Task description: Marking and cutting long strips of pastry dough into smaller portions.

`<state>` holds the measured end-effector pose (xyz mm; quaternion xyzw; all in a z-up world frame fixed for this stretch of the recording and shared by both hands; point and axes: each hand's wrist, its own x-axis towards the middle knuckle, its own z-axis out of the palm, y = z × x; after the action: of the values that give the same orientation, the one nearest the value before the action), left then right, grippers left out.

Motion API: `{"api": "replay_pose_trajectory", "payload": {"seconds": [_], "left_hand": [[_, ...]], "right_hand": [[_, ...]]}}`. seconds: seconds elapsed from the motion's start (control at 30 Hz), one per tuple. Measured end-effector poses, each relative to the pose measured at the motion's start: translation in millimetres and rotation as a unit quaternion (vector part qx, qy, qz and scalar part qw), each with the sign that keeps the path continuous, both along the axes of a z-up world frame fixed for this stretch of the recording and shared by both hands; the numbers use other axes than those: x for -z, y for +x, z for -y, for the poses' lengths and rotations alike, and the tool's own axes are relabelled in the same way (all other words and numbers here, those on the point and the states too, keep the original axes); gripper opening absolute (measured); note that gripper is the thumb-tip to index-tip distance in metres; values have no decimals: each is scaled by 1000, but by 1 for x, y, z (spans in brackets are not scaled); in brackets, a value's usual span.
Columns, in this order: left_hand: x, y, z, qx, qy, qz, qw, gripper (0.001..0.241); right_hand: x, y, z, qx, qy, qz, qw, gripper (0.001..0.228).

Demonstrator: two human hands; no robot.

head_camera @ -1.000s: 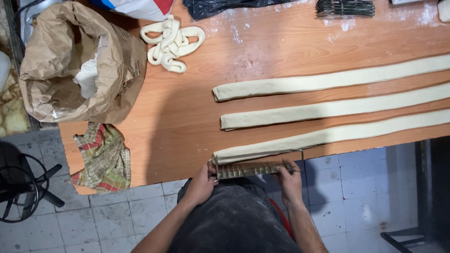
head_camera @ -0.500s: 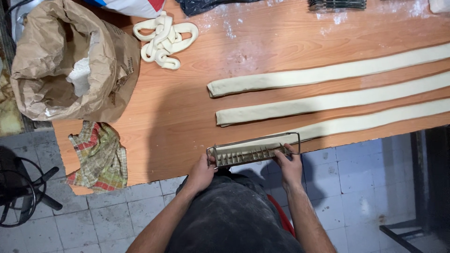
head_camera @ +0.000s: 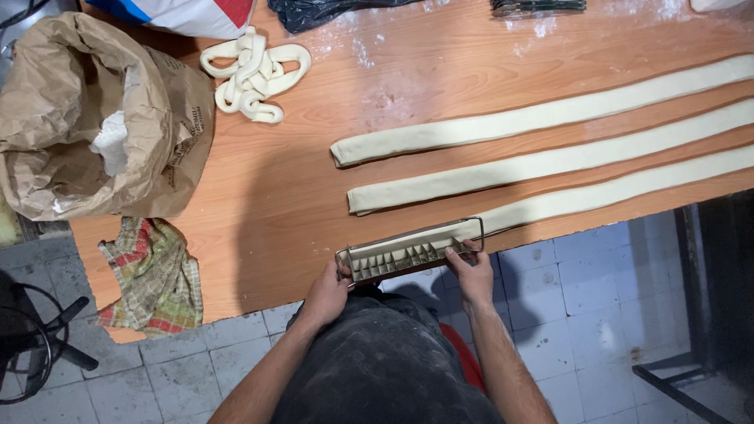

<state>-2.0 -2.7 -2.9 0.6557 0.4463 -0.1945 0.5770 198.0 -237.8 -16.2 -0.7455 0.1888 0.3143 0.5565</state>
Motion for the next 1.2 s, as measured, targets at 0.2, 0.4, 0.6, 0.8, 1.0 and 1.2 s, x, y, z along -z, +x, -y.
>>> {"api": "replay_pose_trajectory", "payload": {"seconds": [0.2,0.4,0.6,0.8,1.0,1.2], "left_hand": [[5,-2,-2,20,6,-6,1000,19],[-45,10,-6,56,-32,-18,998,16],[-35,40,8,109,-62,18,992,14],[13,110,73,97,-51,101,989,16],[22,163,127,38,5,124,992,15],[21,167,162,-35,8,122,992,17]], "right_hand": [[14,3,5,-2,5,0,1000,59],[36,11,20,19,49,-31,998,58],[-14,36,57,32,21,24,999,51],[-23,92,125,82,55,130,987,51],[-27,149,153,70,35,120,990,48],[-6,180,172,15,103,99,990,46]]}}
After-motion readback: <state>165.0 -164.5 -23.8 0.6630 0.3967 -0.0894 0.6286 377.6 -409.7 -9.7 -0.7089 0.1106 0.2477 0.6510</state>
